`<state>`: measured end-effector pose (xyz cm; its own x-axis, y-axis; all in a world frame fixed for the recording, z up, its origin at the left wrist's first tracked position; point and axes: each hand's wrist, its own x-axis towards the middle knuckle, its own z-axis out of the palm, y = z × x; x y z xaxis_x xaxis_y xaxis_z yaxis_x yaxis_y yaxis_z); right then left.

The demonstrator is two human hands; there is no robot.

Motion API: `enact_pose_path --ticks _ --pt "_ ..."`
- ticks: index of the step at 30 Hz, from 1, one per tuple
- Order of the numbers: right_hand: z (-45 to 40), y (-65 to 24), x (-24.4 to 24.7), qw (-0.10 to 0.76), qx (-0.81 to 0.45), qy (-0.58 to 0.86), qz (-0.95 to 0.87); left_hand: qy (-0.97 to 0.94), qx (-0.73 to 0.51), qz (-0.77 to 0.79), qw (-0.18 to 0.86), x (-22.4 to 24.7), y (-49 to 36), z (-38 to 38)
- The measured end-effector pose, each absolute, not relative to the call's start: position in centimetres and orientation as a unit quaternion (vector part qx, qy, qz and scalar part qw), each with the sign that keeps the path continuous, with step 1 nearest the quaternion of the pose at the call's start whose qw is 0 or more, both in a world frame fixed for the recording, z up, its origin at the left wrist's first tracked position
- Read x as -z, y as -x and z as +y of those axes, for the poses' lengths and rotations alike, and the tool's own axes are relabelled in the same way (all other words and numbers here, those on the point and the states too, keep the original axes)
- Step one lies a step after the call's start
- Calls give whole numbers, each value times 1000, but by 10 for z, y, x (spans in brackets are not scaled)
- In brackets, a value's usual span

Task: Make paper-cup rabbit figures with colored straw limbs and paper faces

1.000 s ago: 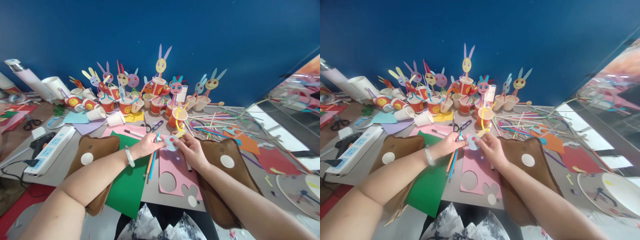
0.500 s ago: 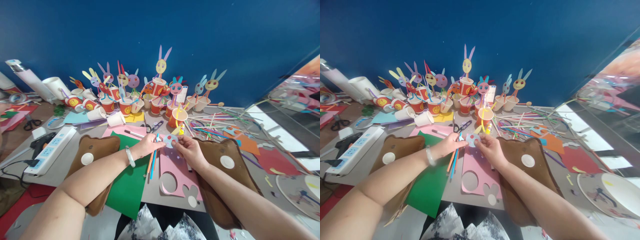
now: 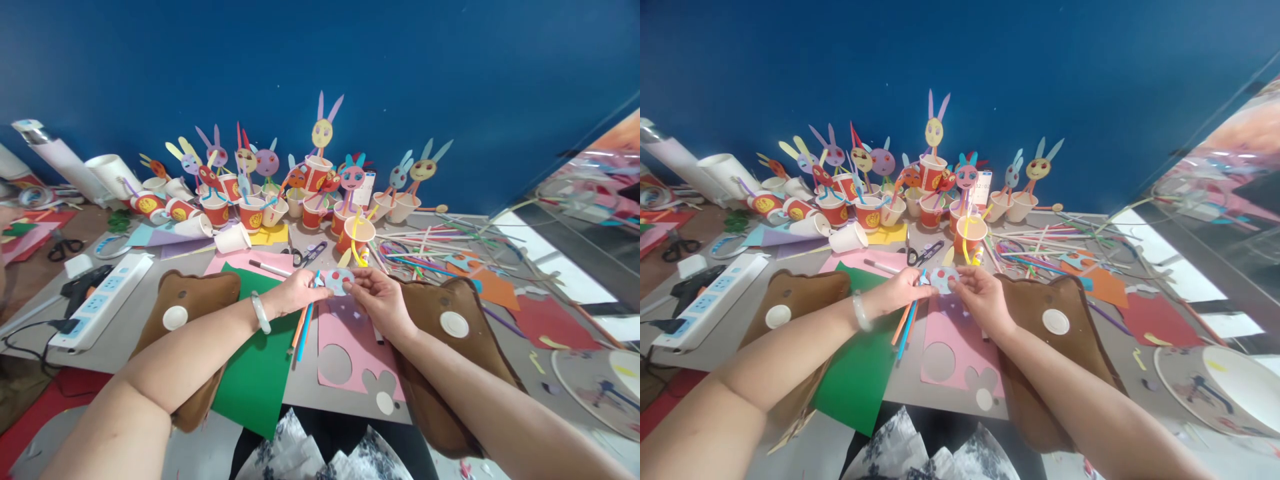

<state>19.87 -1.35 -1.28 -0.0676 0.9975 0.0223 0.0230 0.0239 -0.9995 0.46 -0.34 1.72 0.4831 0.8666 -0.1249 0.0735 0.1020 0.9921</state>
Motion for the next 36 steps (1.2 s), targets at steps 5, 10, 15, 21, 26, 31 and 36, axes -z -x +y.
enact_pose_path --ticks 5,10,15,21,26,31,36 --pt "-8 -203 16 501 -491 490 -517 -596 -292 409 626 -16 -4 -3" --pt "-7 -203 15 490 -496 479 -534 -585 -357 462 563 -5 0 4" --pt "-14 -199 13 441 -517 474 -560 -562 -406 457 557 -4 4 11" --pt "-15 -195 18 403 -541 441 -592 -595 -366 403 591 -10 5 8" --pt "-18 -191 16 386 -535 435 -613 -598 -356 420 582 -14 2 5" --pt "-20 -191 15 371 -488 454 -647 -621 -335 426 567 -17 1 3" --pt "-19 -193 16 376 -440 460 -673 -639 -319 435 548 -18 2 2"
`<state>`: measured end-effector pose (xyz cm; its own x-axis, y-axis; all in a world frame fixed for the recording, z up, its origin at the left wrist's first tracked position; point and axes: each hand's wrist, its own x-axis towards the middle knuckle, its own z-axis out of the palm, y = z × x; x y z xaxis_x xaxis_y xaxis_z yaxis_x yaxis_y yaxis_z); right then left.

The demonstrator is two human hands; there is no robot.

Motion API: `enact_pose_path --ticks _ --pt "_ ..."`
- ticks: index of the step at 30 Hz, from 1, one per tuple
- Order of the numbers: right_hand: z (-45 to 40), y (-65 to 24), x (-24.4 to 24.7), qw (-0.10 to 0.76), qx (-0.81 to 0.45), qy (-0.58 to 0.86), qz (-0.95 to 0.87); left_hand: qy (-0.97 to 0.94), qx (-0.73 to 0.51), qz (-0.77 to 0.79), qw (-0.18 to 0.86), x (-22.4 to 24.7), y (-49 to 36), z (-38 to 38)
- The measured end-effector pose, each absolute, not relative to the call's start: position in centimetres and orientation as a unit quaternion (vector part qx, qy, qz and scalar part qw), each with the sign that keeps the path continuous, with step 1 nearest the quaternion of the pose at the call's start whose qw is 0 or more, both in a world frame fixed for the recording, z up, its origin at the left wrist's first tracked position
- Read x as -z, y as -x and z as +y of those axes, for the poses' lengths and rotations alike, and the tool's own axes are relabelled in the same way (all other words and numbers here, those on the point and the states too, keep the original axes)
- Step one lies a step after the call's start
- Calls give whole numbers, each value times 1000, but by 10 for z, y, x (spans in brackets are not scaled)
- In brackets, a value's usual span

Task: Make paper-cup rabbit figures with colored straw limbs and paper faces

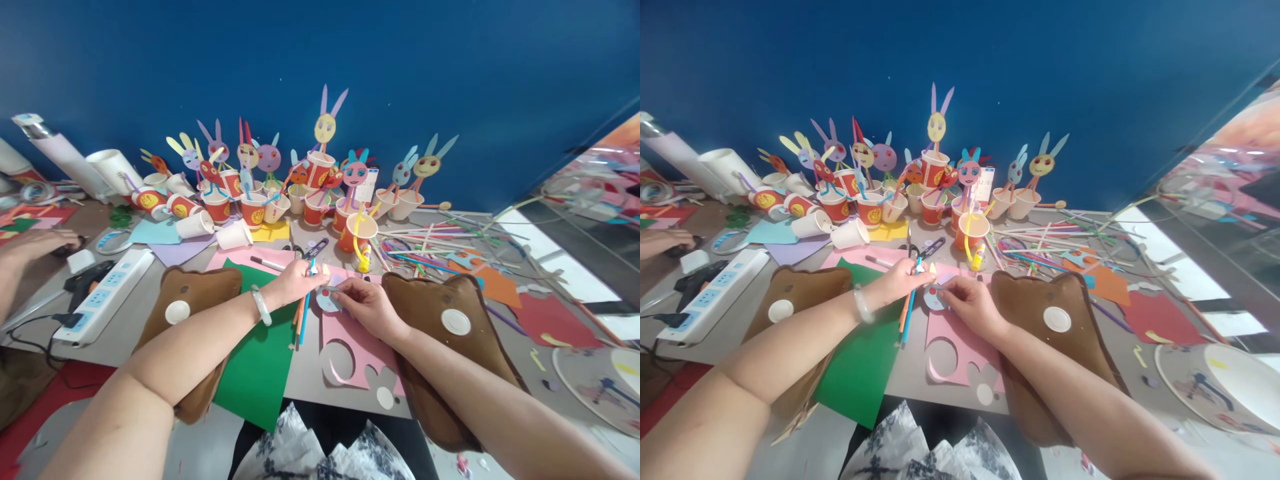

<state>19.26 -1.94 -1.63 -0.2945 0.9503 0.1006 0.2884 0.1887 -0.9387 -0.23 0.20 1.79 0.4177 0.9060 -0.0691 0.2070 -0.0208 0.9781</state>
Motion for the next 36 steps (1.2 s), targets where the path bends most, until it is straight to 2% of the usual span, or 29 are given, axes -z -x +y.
enact_pose_path --ticks 15,25,31,36 --pt "-21 -192 10 371 -382 459 -712 -651 -308 469 511 -16 2 2" --pt "-19 -192 19 385 -407 445 -699 -698 -296 440 480 -11 5 6" --pt "-18 -192 22 389 -419 431 -698 -722 -278 383 505 -6 7 10" --pt "-19 -192 23 390 -418 428 -700 -710 -264 422 499 -10 6 8"
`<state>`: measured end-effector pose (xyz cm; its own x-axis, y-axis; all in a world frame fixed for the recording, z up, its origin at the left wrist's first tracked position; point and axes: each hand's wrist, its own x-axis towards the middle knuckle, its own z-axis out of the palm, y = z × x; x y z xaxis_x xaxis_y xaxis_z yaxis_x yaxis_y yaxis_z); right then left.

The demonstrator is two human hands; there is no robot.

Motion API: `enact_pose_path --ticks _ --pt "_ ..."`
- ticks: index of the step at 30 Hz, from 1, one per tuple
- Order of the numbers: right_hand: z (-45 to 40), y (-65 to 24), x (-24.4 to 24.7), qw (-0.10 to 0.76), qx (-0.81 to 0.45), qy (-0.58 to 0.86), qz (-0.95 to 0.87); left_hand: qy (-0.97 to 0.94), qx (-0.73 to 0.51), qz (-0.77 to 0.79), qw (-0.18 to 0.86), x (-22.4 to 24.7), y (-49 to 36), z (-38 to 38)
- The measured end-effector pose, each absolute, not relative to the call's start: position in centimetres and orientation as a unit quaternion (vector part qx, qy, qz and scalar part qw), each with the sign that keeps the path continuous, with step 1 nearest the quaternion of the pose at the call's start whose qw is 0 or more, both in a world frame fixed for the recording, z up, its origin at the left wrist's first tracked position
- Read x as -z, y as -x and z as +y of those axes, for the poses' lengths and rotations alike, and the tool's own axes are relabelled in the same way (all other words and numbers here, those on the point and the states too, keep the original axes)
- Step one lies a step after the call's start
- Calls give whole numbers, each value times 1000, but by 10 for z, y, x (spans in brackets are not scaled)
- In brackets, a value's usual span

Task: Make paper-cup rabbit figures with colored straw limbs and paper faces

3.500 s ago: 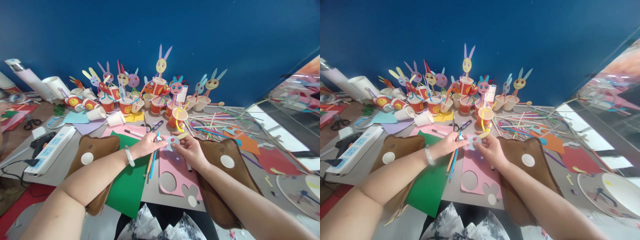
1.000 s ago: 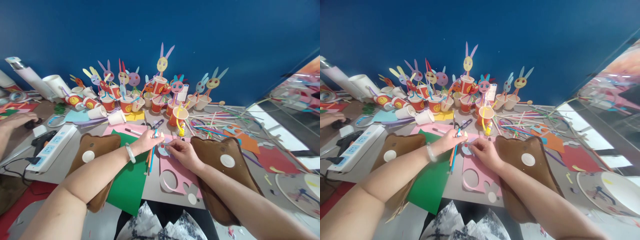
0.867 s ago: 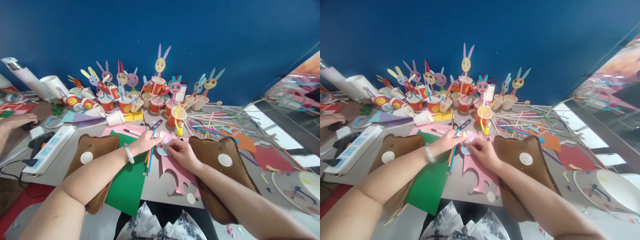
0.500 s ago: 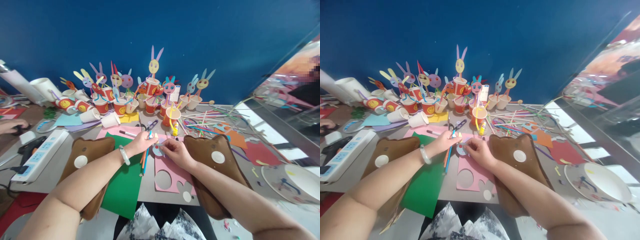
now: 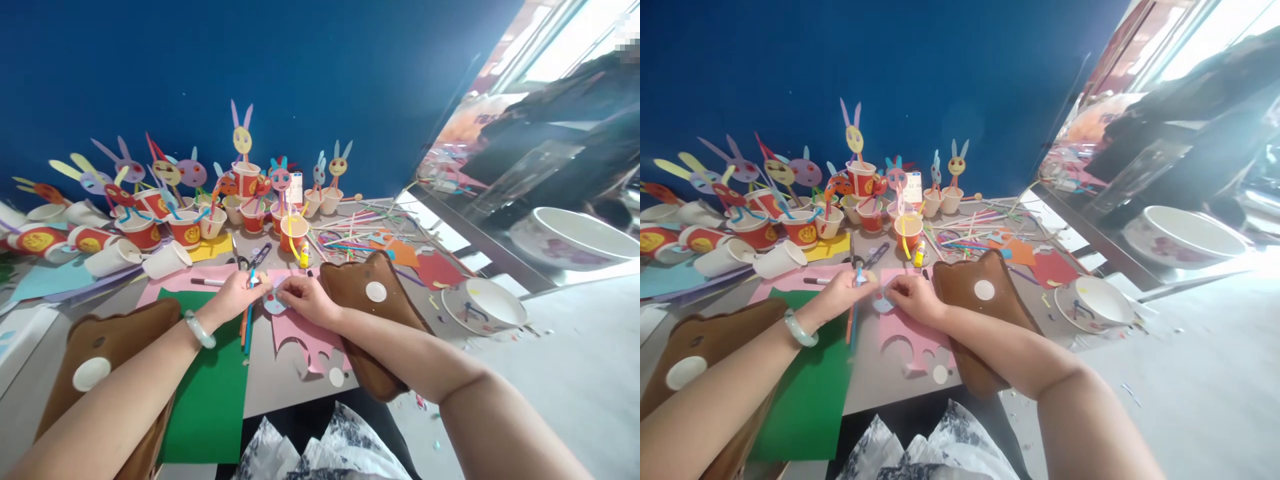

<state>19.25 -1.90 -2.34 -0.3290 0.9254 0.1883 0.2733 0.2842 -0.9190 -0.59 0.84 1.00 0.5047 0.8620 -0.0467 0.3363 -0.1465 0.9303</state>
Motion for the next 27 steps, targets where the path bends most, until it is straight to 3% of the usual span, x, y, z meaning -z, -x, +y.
enact_pose_path --ticks 27 --pt "-16 -191 25 391 -415 446 -690 -675 -272 461 508 -4 7 14"
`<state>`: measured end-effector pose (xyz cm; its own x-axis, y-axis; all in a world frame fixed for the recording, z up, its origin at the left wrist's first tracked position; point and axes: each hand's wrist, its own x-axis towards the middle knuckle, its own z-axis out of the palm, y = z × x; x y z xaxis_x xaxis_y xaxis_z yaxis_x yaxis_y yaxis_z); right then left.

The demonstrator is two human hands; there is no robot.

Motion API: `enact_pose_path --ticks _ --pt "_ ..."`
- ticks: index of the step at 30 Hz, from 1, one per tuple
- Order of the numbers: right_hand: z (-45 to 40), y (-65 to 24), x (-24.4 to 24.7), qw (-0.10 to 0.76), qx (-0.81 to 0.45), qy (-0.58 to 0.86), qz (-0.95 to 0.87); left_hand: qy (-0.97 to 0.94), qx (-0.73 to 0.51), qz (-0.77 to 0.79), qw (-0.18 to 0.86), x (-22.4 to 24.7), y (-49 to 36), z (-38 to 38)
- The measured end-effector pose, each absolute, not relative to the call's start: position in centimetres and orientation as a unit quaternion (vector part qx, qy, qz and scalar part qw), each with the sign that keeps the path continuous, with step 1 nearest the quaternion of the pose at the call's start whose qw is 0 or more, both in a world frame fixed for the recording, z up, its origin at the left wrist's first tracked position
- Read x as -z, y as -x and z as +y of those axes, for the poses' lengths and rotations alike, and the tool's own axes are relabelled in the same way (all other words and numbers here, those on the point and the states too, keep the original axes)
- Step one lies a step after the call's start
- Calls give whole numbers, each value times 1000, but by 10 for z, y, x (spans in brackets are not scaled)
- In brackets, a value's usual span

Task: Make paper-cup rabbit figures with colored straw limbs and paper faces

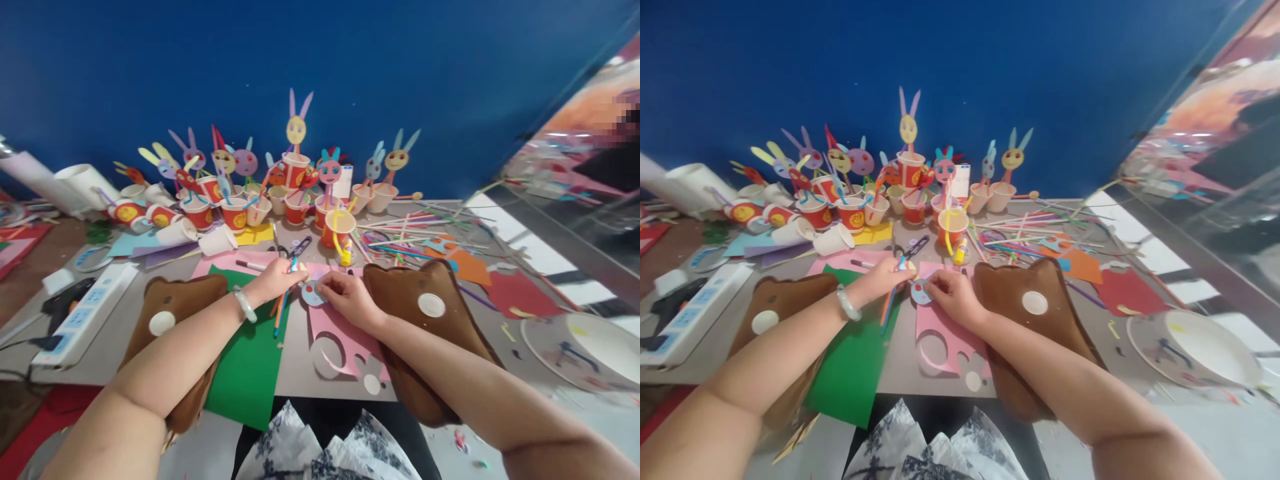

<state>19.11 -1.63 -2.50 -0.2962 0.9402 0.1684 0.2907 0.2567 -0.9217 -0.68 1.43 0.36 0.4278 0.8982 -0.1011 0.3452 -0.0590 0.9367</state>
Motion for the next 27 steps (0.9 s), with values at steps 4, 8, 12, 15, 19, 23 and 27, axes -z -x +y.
enact_pose_path --ticks 4,8,12,15,19,23,27 --pt "-16 -191 22 378 -386 453 -709 -661 -273 469 518 -10 7 13" --pt "-17 -191 20 370 -355 460 -725 -649 -275 474 527 -11 8 12" --pt "-18 -191 22 374 -340 462 -729 -626 -289 492 532 -8 8 13" --pt "-18 -191 23 376 -332 462 -731 -612 -299 498 537 -8 7 12" --pt "-19 -191 21 384 -313 464 -735 -605 -307 497 541 -8 6 12" --pt "-23 -191 20 390 -262 459 -754 -615 -315 497 526 -5 10 17" --pt "-28 -191 20 384 -222 440 -780 -606 -340 523 493 -2 17 26"
